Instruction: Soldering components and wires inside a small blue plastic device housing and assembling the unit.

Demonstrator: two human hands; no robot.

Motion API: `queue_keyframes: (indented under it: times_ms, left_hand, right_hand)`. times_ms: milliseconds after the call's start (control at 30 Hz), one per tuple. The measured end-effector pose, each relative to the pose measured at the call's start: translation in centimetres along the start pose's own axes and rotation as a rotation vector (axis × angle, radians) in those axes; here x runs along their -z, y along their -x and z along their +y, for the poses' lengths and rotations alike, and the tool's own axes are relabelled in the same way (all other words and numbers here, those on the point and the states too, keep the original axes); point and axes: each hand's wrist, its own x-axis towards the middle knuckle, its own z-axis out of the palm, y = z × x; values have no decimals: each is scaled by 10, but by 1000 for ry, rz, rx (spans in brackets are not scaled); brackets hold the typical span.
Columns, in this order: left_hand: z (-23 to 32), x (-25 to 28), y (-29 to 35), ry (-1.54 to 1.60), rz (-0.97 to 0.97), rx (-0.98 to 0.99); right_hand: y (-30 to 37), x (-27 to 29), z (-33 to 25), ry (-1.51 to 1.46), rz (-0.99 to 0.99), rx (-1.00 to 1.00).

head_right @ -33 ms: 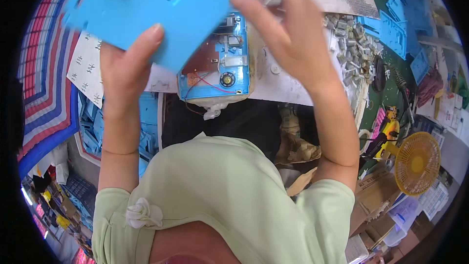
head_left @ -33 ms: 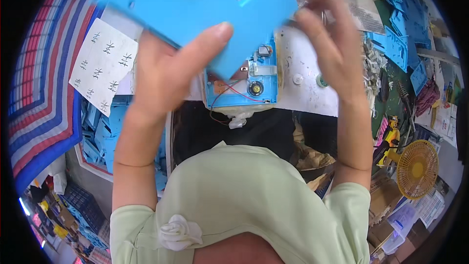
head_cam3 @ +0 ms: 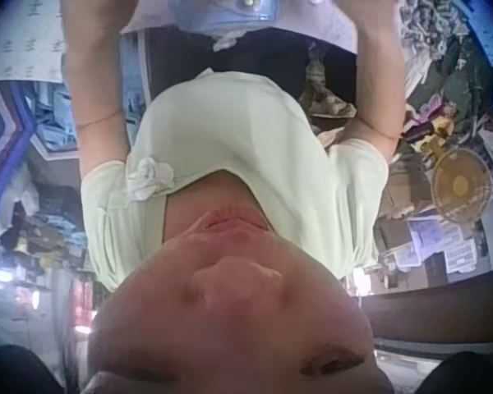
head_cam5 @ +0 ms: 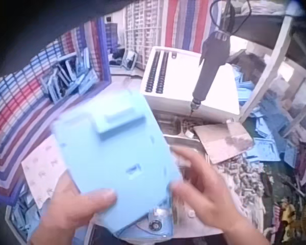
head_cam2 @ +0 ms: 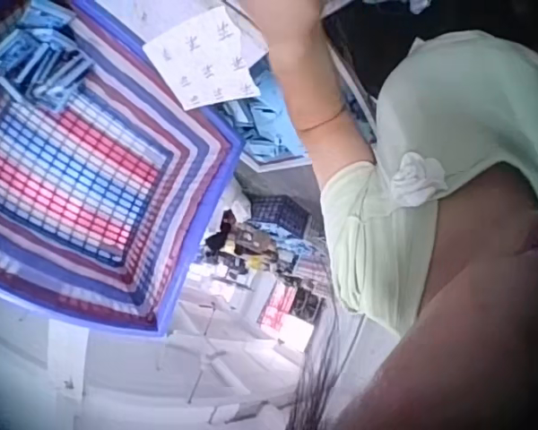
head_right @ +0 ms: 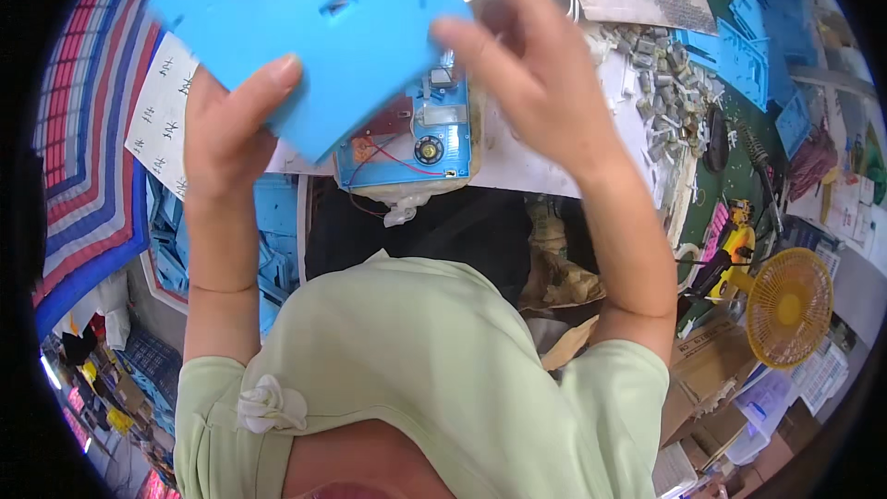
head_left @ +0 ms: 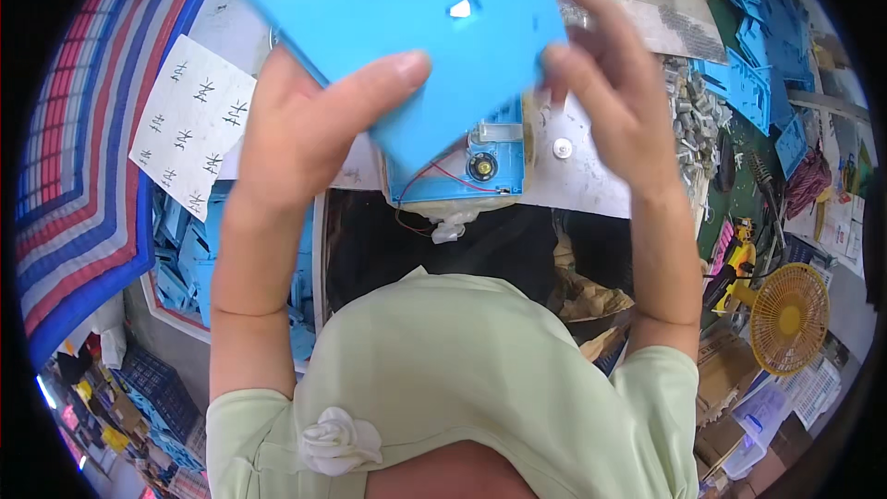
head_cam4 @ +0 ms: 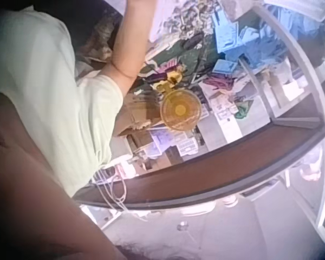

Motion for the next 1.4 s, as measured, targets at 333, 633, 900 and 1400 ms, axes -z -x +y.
queue_keyframes:
  times_ms: [333,633,900,1400]
  left_hand:
    - [-67,3,11,-953,44,-184]
    - [-73,13,32,-908,83,-47]
    - [-84,7,55,-969,202,17]
    - [-50,75,14,-722,63,185]
  right_hand:
    - [94,-51,22,216,155,-303]
    - [84,-48,42,280,-26,-190]
    - [86,-50,45,331,-20,-234]
    - [32,-21,-7,902,-348,-65]
